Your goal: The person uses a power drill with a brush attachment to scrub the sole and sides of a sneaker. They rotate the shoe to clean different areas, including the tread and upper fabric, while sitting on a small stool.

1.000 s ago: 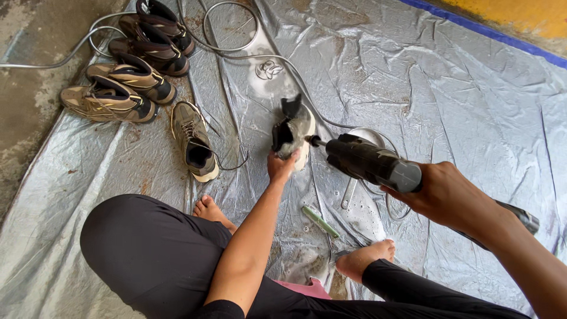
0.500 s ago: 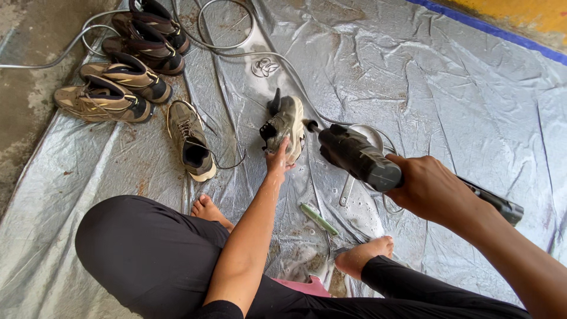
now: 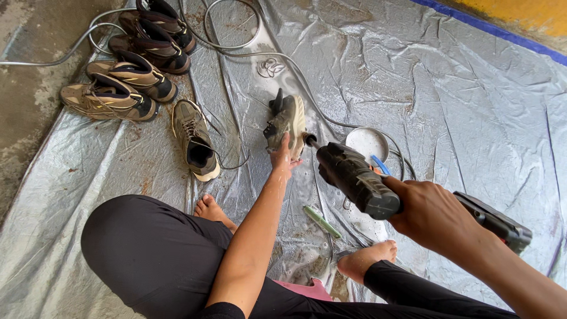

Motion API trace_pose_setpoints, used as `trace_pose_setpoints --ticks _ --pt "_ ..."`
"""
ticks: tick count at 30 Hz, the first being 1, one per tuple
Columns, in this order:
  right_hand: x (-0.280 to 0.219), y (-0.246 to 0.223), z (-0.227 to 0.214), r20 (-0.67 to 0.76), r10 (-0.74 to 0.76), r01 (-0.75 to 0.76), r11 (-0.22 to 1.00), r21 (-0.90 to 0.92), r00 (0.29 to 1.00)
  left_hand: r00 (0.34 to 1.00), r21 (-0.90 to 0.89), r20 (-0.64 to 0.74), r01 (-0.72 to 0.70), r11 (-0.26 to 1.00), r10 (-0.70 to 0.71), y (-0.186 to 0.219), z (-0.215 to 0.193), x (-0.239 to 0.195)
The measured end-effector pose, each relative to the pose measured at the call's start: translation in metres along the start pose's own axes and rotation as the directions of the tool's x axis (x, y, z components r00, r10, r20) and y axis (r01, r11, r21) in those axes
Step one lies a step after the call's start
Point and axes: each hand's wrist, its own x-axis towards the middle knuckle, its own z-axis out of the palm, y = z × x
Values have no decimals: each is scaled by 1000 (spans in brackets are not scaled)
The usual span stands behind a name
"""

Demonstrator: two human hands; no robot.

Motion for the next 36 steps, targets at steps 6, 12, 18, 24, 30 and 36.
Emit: trace_pose_setpoints --ticks 6,12,18,24,30,36 --pt "25 4 -1 -75 12 -9 999 44 997 1000 -52 9 -10 999 11 -2 -1 -3" --pt "55 5 3 -73 14 -10 999 47 997 1000 -72 15 -18 997 19 -7 -4 -4" --pt "70 1 2 -163 -1 33 980 196 987 996 -201 61 -56 978 69 -41 -13 31" --pt "90 3 6 -168 -7 39 982 187 986 996 -231 51 -54 972 67 -59 -17 37" --pt "104 0 6 -184 -8 45 980 196 983 998 -238 45 -40 970 53 -61 -20 19" --pt "117 -10 0 -204 -26 68 977 203 979 999 -215 27 -28 976 34 -78 -33 30"
